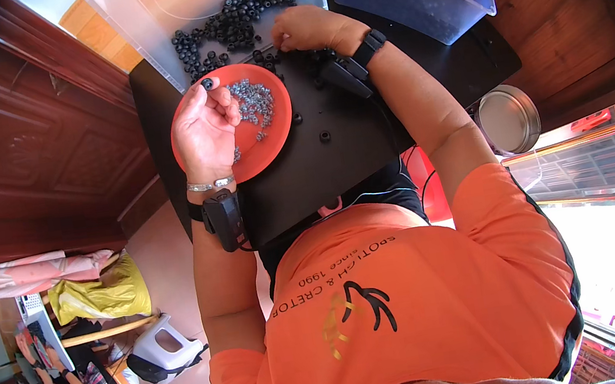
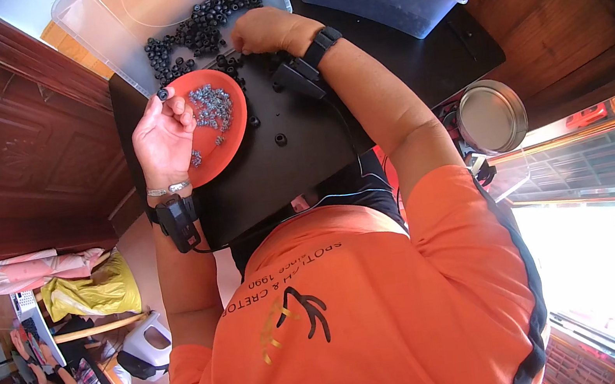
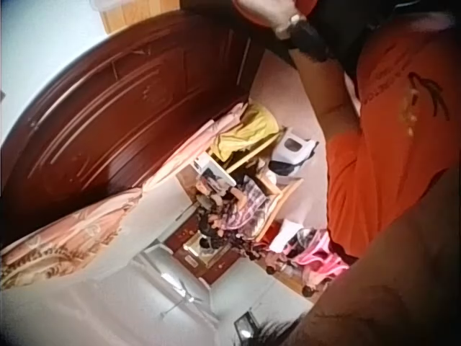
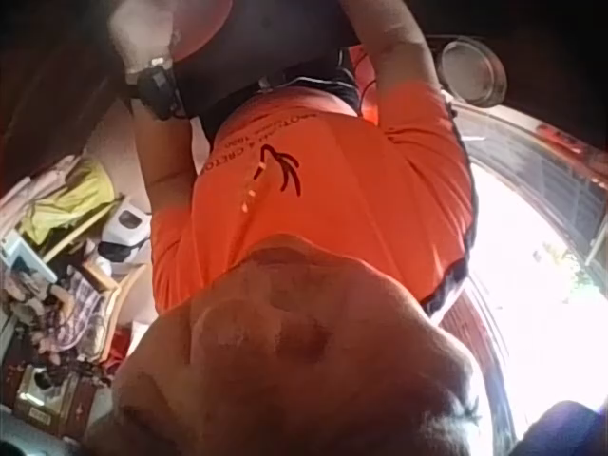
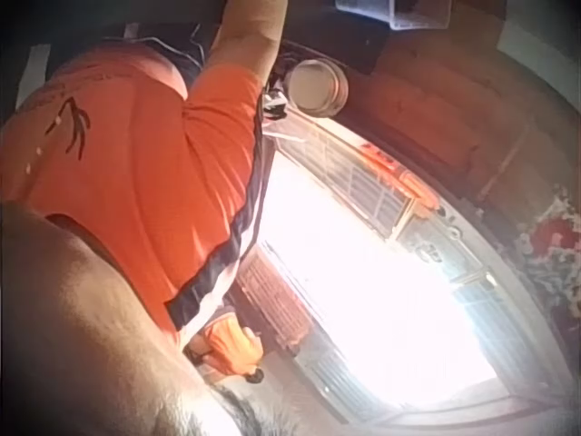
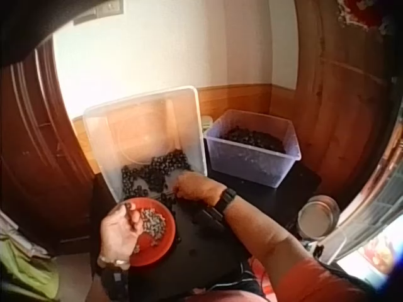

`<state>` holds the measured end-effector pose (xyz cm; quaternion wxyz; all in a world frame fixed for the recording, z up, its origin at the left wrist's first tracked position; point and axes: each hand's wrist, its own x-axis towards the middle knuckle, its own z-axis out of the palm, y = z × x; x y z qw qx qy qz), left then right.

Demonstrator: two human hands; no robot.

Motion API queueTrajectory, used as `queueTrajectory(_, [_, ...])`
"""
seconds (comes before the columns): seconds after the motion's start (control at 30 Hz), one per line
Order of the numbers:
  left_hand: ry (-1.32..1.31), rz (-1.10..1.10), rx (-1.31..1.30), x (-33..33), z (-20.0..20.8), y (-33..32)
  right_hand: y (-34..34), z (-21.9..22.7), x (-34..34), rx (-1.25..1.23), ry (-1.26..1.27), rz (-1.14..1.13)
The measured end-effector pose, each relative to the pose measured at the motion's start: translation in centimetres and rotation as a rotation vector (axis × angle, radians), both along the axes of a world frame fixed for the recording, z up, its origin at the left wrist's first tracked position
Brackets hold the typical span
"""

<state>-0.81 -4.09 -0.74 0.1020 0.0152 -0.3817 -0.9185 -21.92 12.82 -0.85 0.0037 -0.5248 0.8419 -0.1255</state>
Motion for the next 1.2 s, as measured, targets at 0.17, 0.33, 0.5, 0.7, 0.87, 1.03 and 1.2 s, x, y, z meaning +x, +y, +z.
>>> queueTrajectory(0.17, [-0.007,0.004,0.0,0.1,0.1,0.0,0.0,0.0,0.3,-0.058,-0.016,0.001])
queueTrajectory(0.33, [-0.002,0.015,0.008,0.1,0.1,-0.1,0.2,0.3,0.6,-0.133,0.017,-0.013])
queueTrajectory(0.5, [-0.004,0.009,0.012,0.1,0.1,-0.1,0.2,0.6,0.9,-0.06,0.067,0.05])
queueTrajectory(0.7, [-0.006,0.011,0.012,0.1,0.1,0.0,-0.5,0.0,1.0,0.024,0.23,0.025])
queueTrajectory(0.87, [-0.019,0.013,0.009,0.1,0.1,0.1,-0.3,0.6,1.4,0.023,0.271,0.054])
queueTrajectory(1.03, [-0.015,0.006,0.006,0.1,0.2,0.1,0.0,0.4,1.4,-0.031,0.294,0.109])
queueTrajectory(1.2, [-0.02,0.002,0.01,0.1,0.1,0.0,-0.2,-0.3,1.1,-0.127,0.24,0.132])
